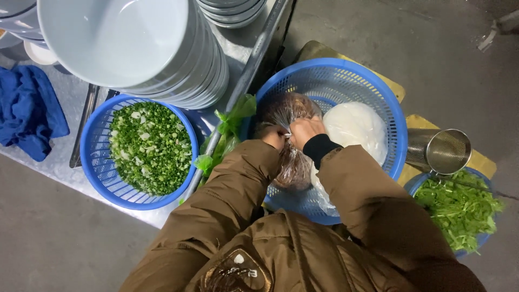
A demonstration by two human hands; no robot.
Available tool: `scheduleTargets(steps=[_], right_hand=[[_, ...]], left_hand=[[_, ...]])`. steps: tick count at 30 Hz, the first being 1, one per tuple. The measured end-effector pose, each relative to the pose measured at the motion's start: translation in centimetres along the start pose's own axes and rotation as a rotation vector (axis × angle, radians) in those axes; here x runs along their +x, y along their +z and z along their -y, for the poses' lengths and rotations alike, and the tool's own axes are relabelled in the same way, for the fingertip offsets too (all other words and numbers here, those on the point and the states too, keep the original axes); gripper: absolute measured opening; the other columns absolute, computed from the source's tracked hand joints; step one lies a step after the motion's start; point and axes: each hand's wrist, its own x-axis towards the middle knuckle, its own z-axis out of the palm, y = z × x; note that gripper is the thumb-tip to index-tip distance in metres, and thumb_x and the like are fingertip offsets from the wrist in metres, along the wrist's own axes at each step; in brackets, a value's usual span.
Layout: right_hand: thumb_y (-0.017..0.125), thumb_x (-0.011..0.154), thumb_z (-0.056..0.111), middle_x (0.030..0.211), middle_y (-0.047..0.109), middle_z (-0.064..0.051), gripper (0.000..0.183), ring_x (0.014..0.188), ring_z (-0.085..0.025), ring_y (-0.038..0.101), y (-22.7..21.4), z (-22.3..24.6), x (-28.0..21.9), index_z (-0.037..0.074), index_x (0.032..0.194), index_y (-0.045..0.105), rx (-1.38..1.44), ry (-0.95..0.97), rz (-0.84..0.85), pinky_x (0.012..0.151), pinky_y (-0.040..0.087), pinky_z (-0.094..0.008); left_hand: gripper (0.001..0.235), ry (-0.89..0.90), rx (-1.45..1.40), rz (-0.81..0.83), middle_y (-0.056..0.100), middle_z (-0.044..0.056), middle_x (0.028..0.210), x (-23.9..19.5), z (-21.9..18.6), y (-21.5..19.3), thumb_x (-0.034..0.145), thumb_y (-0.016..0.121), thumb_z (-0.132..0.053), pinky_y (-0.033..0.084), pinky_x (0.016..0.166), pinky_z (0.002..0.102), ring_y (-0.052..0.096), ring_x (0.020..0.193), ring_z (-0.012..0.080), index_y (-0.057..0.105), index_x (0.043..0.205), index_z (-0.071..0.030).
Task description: The person pours a granular ingredient from a container into a bowl, closes the container, and places it on a shelf. They then open a cabinet, retrieve a paper, and wipe the counter with a blue cloth. Finally, they open plastic bags containing noodles and other ingredients in a blue basket.
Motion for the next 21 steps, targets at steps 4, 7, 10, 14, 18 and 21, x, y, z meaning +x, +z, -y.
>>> scheduleTargets(steps=[4, 7, 10, 14, 18, 21], right_hand=[[0.058, 0.078, 0.031, 0.072, 0.059, -0.002, 0.015, 0.077, -0.023, 0.061, -1.8, 0.8, -0.2, 0.017, 0.073, 0.058, 0.008, 0.077, 0.089, 0.078, 0.039, -0.038], [0.055, 0.076, 0.034, 0.080, 0.066, -0.006, 0.021, 0.083, -0.026, 0.066, -3.6, 1.1, -0.2, 0.015, 0.078, 0.062, 0.000, 0.122, 0.136, 0.082, 0.040, -0.041], [0.051, 0.075, 0.038, 0.084, 0.070, -0.004, 0.026, 0.088, -0.025, 0.067, -4.3, 0.7, -0.2, 0.017, 0.078, 0.065, -0.031, 0.172, 0.190, 0.086, 0.040, -0.041], [0.052, 0.073, 0.037, 0.082, 0.071, -0.004, 0.025, 0.089, -0.027, 0.067, -4.1, -0.6, -0.3, 0.017, 0.077, 0.067, -0.027, 0.246, 0.225, 0.088, 0.041, -0.042], [0.049, 0.076, 0.040, 0.095, 0.072, -0.009, 0.036, 0.097, -0.030, 0.066, -6.4, -2.2, -1.4, 0.015, 0.089, 0.072, 0.000, 0.375, 0.266, 0.085, 0.047, -0.043], [0.050, 0.075, 0.039, 0.096, 0.071, -0.012, 0.039, 0.097, -0.031, 0.066, -7.0, -2.7, -2.2, 0.012, 0.092, 0.073, 0.008, 0.411, 0.263, 0.085, 0.049, -0.043]], left_hand=[[0.011, 0.053, 0.050, 0.019, 0.070, 0.000, 0.095, 0.5, 0.6, 0.8, 0.084, 0.065, -0.022, 0.050, 0.089, 0.035, 0.064, 0.100, 0.0189, 0.067, 0.095, -0.019], [0.012, 0.086, 0.035, 0.023, 0.070, 0.003, 0.094, -0.5, -0.7, -0.9, 0.082, 0.066, -0.023, 0.051, 0.088, 0.037, 0.064, 0.099, 0.0219, 0.066, 0.093, -0.017], [0.017, 0.089, 0.045, 0.038, 0.070, 0.004, 0.095, -1.9, -2.3, -2.8, 0.080, 0.068, -0.024, 0.051, 0.088, 0.037, 0.064, 0.100, 0.0226, 0.067, 0.095, -0.016], [0.022, 0.132, 0.030, 0.047, 0.069, 0.010, 0.096, -1.4, -1.0, -1.2, 0.078, 0.070, -0.022, 0.052, 0.089, 0.041, 0.064, 0.100, 0.0287, 0.068, 0.097, -0.012], [0.021, 0.102, 0.062, 0.023, 0.069, 0.004, 0.096, -1.4, -0.8, -0.9, 0.079, 0.069, -0.029, 0.053, 0.087, 0.036, 0.064, 0.100, 0.0234, 0.069, 0.098, -0.020], [0.025, 0.060, 0.137, 0.050, 0.067, 0.000, 0.100, -1.9, -1.3, -1.3, 0.079, 0.067, -0.038, 0.052, 0.090, 0.033, 0.062, 0.104, 0.0179, 0.068, 0.102, -0.027]])
